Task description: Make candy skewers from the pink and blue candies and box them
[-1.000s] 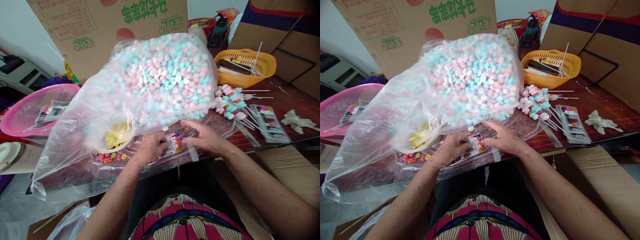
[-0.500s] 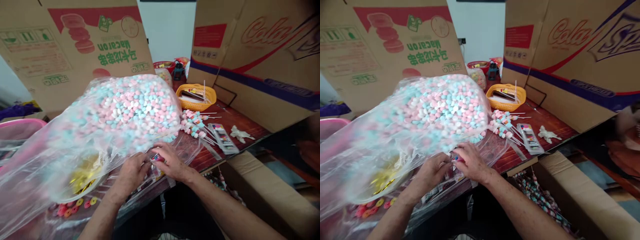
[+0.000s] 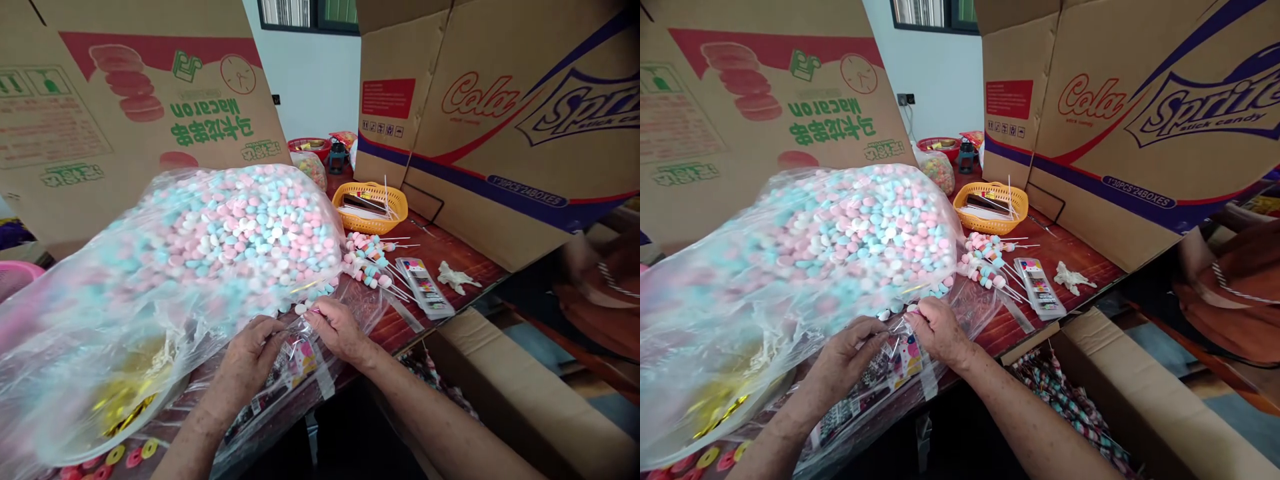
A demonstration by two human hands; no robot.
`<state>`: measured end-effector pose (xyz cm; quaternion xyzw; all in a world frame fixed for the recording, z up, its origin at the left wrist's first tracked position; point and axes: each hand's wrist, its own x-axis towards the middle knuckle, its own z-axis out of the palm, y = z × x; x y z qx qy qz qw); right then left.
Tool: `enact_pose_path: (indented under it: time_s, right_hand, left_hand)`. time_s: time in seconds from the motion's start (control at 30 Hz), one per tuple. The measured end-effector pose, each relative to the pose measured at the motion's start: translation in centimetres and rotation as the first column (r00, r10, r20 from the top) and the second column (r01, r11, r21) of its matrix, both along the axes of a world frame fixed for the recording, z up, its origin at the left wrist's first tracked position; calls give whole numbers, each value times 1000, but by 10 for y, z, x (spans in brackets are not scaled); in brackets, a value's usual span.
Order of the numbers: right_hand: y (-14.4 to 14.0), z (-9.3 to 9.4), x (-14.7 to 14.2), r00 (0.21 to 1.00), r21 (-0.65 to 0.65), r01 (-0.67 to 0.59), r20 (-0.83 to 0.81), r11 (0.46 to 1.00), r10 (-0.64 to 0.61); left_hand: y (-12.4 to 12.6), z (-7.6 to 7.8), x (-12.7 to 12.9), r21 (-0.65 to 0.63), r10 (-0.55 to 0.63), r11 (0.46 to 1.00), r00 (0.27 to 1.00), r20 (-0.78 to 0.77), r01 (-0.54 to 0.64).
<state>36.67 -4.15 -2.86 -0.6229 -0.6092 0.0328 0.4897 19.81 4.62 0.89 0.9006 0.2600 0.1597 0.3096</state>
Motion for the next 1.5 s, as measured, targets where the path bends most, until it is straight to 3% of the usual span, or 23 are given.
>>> enact_pose_path:
  time_s: [0.13,0.2,0.3,0.37,0.4,0.43,0.47,0.53,0.6,0.63,0.8,0.87,0.93,1.0,1.03,1.07,1.1,1.13,1.17,1.23,1.33,1.5]
  right_hand:
    - [-5,16,4,999,59,16,35,998,-18]
    - [-9,25,7,997,95,-19,76,995,12]
    - [-18,33,14,996,92,-86,48,992,82]
    - [-23,34,20,992,42,-114,-41,993,116]
    - [-25,34,23,989,16,-124,-75,992,124]
    - [-28,33,26,988,-2,-123,-91,992,123]
    - [-29,32,28,990,-12,-108,-90,994,106]
    - [-31,31,30,997,-11,-47,-66,999,46]
    - [-32,30,28,999,7,-17,-50,1000,17]
    - [-33,30,24,998,18,-27,-50,999,28]
    - [-36,26,1,987,-31,-12,-159,999,7]
    - [-38,25,3,977,-139,-42,-214,989,12]
    - [-41,25,22,970,-231,-13,-239,973,-43]
    - [-47,27,60,949,-303,226,-146,926,-279]
    - [-51,27,83,898,-332,404,-35,852,-439]
    - [-54,27,107,813,-368,572,135,733,-567]
    - [-56,25,129,754,-444,655,336,611,-565]
    - [-58,21,148,738,-530,675,483,513,-471]
    - [-57,16,162,750,-568,662,507,489,-425]
    - [-54,6,177,781,-628,624,521,465,-344]
    - [-48,-3,177,800,-629,599,503,495,-327]
    - [-53,10,176,783,-530,618,480,581,-395]
  left_hand:
    - [-18,15,8,155,86,986,983,-164,-61]
    - [-27,17,10,156,114,984,975,-190,-84]
    - [-26,14,10,-127,-38,992,997,-65,29]
    - [-17,14,7,-337,-198,922,980,16,192]
    - [-11,17,4,-387,-265,888,964,4,246]
    - [-6,21,2,-380,-293,889,955,-46,255]
    - [-3,27,0,-305,-263,927,958,-117,218]
    - [-4,40,-1,-10,-54,999,982,-183,53]
    - [-15,49,3,214,135,970,988,-73,-116]
    - [-22,49,7,217,139,968,990,-37,-128]
    - [-51,20,21,-89,158,984,987,5,-157]
    - [-52,10,18,-83,101,992,991,91,-94]
    - [-47,4,12,-31,30,999,984,175,-25]
    - [-40,3,4,-30,9,1000,967,254,-2]
    - [-37,2,-2,-47,21,999,955,296,-7]
    - [-34,2,-7,-69,41,997,940,338,-19]
    - [-32,1,-12,-87,62,996,924,376,-31]
    - [-31,0,-18,-98,76,994,910,407,-39]
    - [-31,-1,-23,-101,83,994,900,429,-44]
    - [-32,-4,-31,-101,81,994,893,442,-40]
    - [-37,-4,-39,-136,103,990,895,434,-48]
    - [-43,3,-49,-220,157,973,906,392,-74]
